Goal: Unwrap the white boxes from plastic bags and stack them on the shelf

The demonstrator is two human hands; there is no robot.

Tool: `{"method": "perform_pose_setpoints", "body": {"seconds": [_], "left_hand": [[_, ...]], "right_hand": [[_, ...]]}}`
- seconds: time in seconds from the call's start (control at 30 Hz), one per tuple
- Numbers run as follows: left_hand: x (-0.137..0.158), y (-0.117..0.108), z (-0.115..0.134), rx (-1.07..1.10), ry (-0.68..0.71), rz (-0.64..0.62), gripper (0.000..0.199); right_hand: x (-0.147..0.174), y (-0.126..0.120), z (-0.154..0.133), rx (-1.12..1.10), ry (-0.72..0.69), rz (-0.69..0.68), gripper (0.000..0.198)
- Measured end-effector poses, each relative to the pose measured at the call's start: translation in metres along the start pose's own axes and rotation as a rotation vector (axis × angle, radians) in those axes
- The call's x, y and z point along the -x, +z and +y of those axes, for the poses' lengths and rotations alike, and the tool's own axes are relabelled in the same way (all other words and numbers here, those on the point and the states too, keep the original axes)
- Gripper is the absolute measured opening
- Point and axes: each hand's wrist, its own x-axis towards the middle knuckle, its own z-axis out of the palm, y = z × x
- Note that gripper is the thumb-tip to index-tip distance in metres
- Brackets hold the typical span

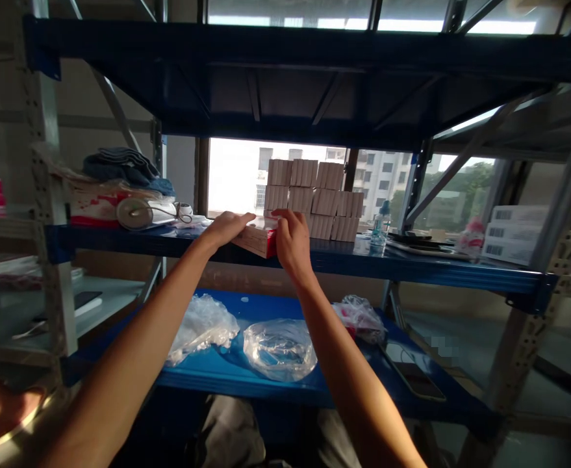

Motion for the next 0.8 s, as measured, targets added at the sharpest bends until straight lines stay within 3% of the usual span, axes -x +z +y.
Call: {"method": "perform_pose_setpoints", "body": {"seconds": [0.07,0.17,0.23,0.33,0.53,0.7,0.8], "left_hand": [[0.032,0.005,0.019,-0.059,0.037,-0.009,0.048],[0.088,0.013,0.042,-0.117,0.116,0.109,0.048],[0.123,0.02,0.047,-0.054,0.119,0.166,0.042],[0.164,0.035,0.034,0.206,0.005,0.121,0.041],[0.208,0.083,-0.024,0.685,-0.246,0.005,0.079],[0.217,0.109,-0.055,0.729,-0.266,0.141,0.087],[0.219,0.115,-0.069,0.741,-0.262,0.139,0.093]], "right_hand": [[0.012,-0.012,-0.004,-0.077,-0.045,0.117,0.034],[0.036,-0.038,-0.01,-0.149,-0.139,0.212,0.035],[0.055,-0.056,-0.013,-0.161,-0.163,0.2,0.043],[0.084,-0.073,-0.012,-0.153,-0.108,0.096,0.053],[0.132,-0.076,0.012,-0.269,0.145,-0.129,0.057],[0.166,-0.057,0.047,-0.417,0.534,-0.101,0.064],[0.187,-0.043,0.061,-0.448,0.725,-0.085,0.067]]}}
